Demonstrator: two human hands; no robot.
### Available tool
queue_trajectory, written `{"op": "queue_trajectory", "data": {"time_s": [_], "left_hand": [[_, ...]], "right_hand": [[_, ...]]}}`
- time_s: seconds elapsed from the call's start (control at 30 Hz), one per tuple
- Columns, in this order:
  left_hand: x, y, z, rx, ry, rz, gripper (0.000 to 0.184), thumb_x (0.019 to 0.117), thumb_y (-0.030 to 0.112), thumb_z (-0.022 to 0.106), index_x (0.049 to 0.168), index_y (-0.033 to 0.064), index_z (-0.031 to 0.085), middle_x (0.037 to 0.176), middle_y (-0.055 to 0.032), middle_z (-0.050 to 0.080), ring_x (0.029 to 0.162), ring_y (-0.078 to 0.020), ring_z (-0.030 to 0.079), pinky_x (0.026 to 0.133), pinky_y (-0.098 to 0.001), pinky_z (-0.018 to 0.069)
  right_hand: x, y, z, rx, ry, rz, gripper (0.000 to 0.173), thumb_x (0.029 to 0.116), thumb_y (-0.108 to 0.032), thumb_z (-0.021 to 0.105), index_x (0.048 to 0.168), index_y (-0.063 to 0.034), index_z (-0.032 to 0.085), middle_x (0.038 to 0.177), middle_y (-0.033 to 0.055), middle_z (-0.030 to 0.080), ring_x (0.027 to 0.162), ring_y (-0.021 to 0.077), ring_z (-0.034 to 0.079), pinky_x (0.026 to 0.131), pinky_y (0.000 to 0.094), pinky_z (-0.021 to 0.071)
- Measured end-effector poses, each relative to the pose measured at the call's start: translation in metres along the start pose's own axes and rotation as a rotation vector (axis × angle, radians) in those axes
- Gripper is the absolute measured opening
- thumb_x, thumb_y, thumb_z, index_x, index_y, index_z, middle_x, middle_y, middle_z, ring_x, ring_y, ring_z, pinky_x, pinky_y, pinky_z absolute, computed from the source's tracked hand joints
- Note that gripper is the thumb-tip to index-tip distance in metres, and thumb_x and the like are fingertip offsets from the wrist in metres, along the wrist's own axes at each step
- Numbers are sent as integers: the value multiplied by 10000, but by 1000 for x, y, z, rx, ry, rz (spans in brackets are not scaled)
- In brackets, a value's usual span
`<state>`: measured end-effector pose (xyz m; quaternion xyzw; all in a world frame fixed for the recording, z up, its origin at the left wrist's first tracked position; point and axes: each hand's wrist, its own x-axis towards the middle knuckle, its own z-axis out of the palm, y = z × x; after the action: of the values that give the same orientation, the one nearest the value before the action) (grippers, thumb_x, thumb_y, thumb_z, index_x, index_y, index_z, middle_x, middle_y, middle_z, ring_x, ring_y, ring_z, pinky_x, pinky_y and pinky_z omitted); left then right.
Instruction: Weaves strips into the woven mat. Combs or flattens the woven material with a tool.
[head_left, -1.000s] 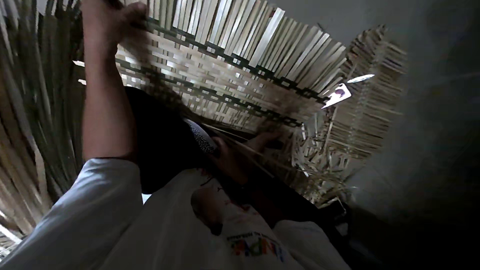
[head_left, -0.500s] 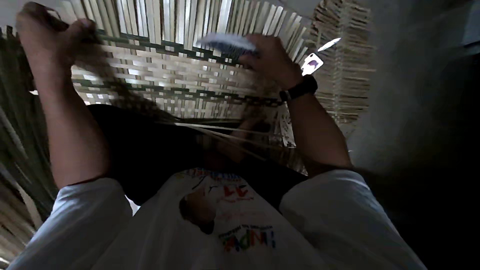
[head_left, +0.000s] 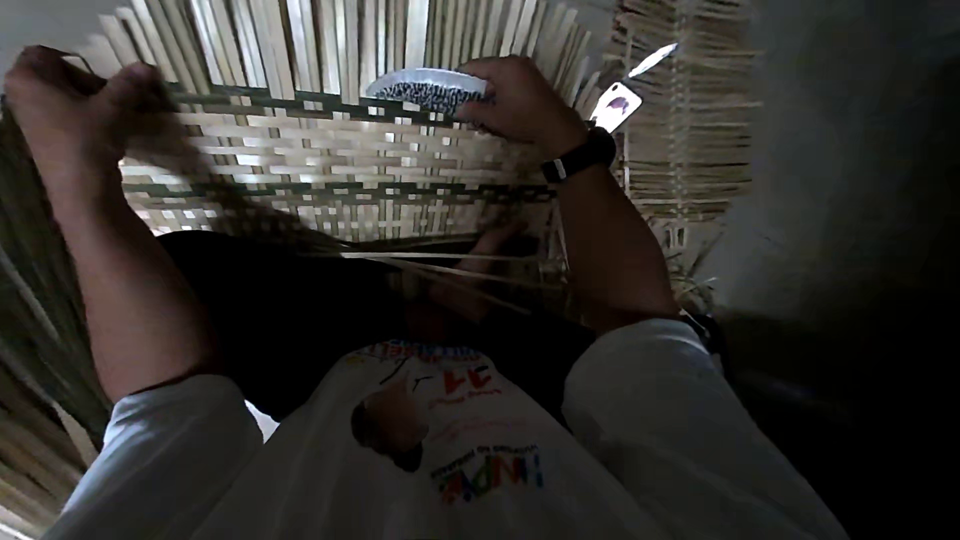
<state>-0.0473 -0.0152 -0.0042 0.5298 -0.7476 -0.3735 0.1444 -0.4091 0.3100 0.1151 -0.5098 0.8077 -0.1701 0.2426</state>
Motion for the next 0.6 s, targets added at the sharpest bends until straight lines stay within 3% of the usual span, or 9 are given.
{"op": "queue_trajectory", "data": {"time_s": [0.1,0.2,0.3,0.4,0.5,0.53,0.6], "left_hand": [[32,-37,7,6,-6,6,871,814,721,706,1376,72,553,1211,-161,663,1078,-247,663,980,-504,530],[14,-20,5,-44,-5,-5,874,810,740,698,1364,75,572,1204,-132,661,1048,-193,660,966,-455,537],[14,-23,4,-54,-28,25,857,847,729,668,1376,63,562,1226,-144,649,1072,-193,654,967,-428,542],[101,-110,27,-60,38,-22,709,855,691,698,1315,157,628,1203,-65,674,1085,-162,657,1002,-414,532],[243,-297,48,-187,15,408,510,959,556,668,1308,185,648,1192,-29,695,1053,-147,681,925,-392,584],[270,-328,54,-224,-1,455,481,980,522,656,1333,196,639,1221,-28,689,1074,-152,678,935,-395,584],[270,-329,60,-243,43,332,421,969,503,679,1312,259,659,1240,10,686,1107,-136,665,987,-391,557]], "right_hand": [[-17,21,-13,-22,167,111,471,1013,-235,619,1444,-54,563,1304,190,658,1101,249,688,980,402,552],[-34,37,-16,-94,-8,99,435,989,-188,676,1392,-39,610,1297,233,659,1188,357,650,1054,526,491],[-49,49,-15,-47,131,162,456,1000,-207,642,1424,-53,582,1318,207,653,1197,303,650,1053,460,503],[-51,60,-15,-47,101,116,452,994,-198,657,1418,-52,598,1335,204,654,1231,312,638,1086,479,478],[-55,64,-23,-61,172,210,477,1002,-226,638,1452,-83,571,1387,185,624,1291,301,598,1119,465,449],[-59,68,-25,-84,171,219,477,1005,-233,634,1451,-80,567,1393,187,618,1303,307,587,1128,473,439],[-70,77,-32,-120,73,181,466,991,-201,664,1432,-68,590,1370,221,625,1293,369,586,1125,539,427]]}}
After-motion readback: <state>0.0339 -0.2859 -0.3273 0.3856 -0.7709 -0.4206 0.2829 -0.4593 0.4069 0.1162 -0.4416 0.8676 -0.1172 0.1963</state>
